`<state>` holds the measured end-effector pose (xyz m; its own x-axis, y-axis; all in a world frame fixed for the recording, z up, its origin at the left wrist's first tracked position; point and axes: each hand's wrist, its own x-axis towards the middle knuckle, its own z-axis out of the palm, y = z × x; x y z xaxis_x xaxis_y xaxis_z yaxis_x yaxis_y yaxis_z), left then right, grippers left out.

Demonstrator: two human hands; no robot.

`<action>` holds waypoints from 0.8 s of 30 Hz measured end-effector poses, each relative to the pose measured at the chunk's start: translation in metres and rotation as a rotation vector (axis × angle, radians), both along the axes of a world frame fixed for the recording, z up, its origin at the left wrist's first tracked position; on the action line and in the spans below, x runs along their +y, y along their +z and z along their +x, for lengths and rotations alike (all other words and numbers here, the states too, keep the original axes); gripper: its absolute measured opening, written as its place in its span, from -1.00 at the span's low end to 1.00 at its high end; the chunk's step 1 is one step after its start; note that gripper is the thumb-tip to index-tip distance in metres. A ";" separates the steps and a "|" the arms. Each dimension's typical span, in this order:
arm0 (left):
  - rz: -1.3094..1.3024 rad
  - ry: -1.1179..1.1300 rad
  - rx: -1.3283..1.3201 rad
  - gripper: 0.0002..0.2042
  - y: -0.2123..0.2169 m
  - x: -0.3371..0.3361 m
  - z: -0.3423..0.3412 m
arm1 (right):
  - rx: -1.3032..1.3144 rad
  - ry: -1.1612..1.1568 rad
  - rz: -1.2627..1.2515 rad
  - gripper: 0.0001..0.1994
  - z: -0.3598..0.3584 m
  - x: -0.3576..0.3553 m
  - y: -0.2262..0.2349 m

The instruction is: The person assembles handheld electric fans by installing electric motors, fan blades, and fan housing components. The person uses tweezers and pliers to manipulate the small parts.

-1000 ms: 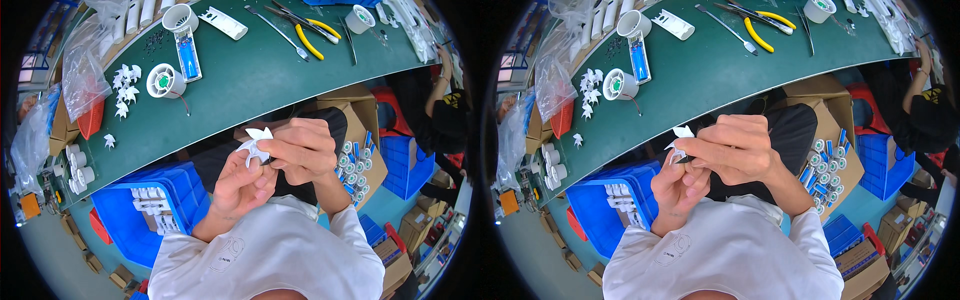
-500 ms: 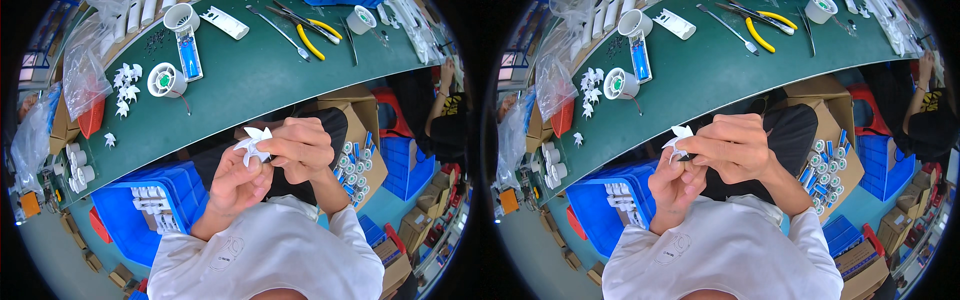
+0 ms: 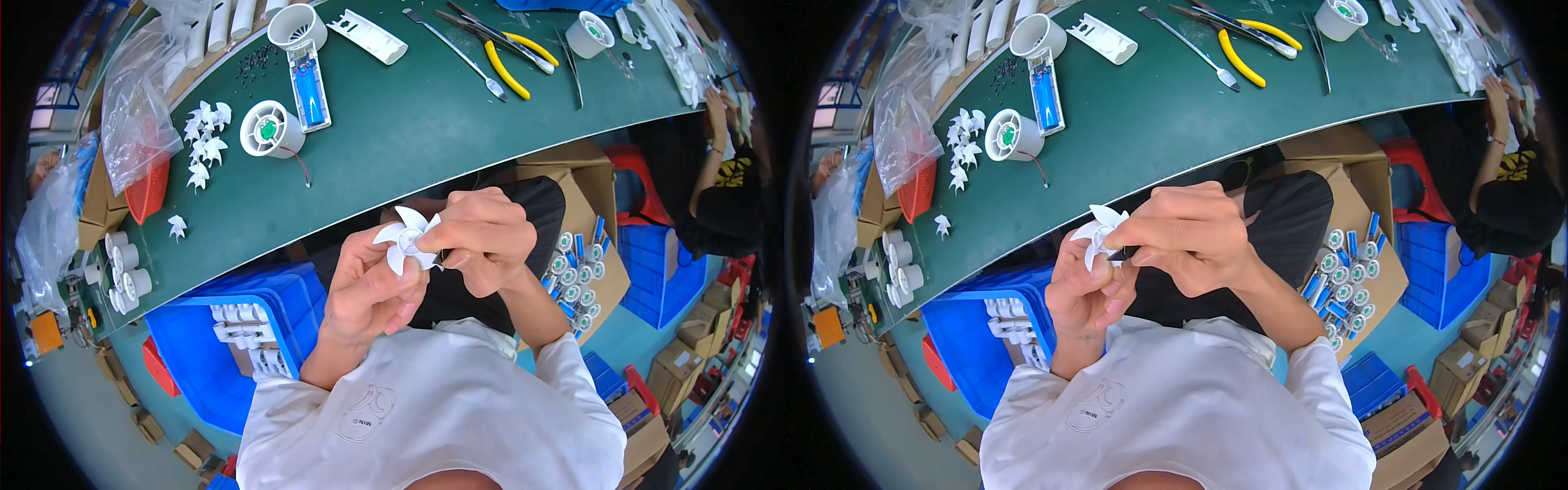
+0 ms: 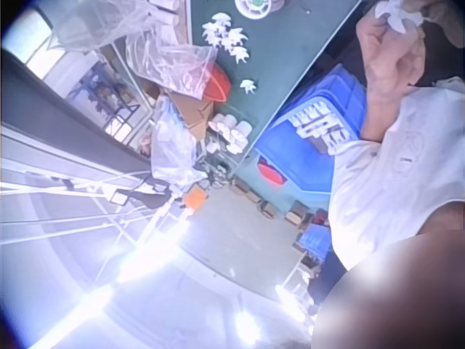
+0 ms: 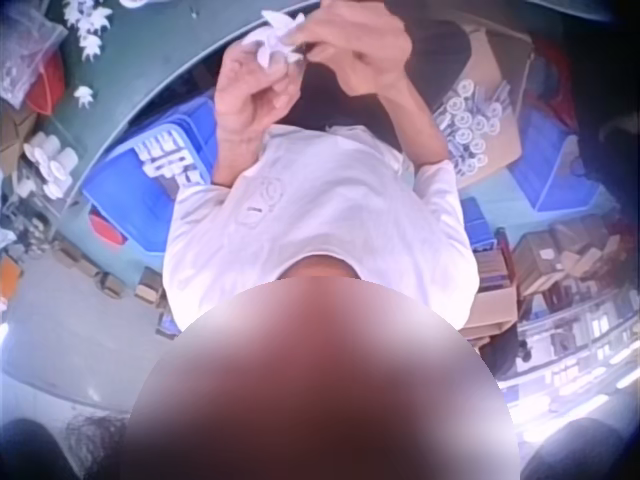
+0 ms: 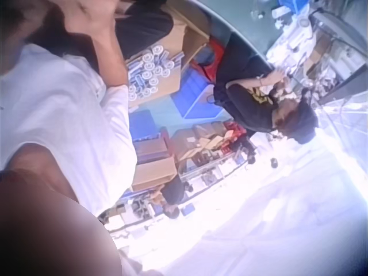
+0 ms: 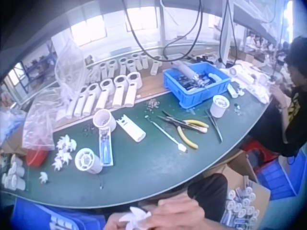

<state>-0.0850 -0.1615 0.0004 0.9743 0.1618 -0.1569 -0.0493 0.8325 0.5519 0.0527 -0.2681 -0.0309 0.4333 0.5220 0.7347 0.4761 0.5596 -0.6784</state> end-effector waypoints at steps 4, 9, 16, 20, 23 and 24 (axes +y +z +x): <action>0.139 0.061 0.083 -0.76 0.005 0.005 0.001 | 0.146 0.068 -0.050 -0.80 -0.001 -0.003 -0.002; 0.345 0.052 0.050 -0.71 -0.003 0.017 0.000 | 0.568 0.073 -0.195 -0.74 -0.010 -0.005 0.010; 0.469 0.164 0.052 -0.78 -0.004 0.010 0.005 | 0.716 0.144 -0.339 -0.88 -0.011 -0.008 0.010; 0.647 0.257 -0.022 -0.80 -0.011 0.004 0.005 | 0.755 0.055 -0.299 -0.87 -0.015 -0.005 0.012; 0.667 0.312 0.083 -0.83 -0.006 -0.007 0.010 | 0.746 0.092 -0.317 -0.86 -0.017 -0.006 0.009; 0.667 0.314 0.083 -0.83 -0.007 -0.006 0.010 | 0.745 0.094 -0.317 -0.86 -0.017 -0.006 0.011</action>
<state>-0.0753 -0.1677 -0.0070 0.8558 0.5173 0.0013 -0.1662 0.2726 0.9477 0.0357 -0.2746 -0.0201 0.6941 0.7152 0.0822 -0.2015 0.3027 -0.9315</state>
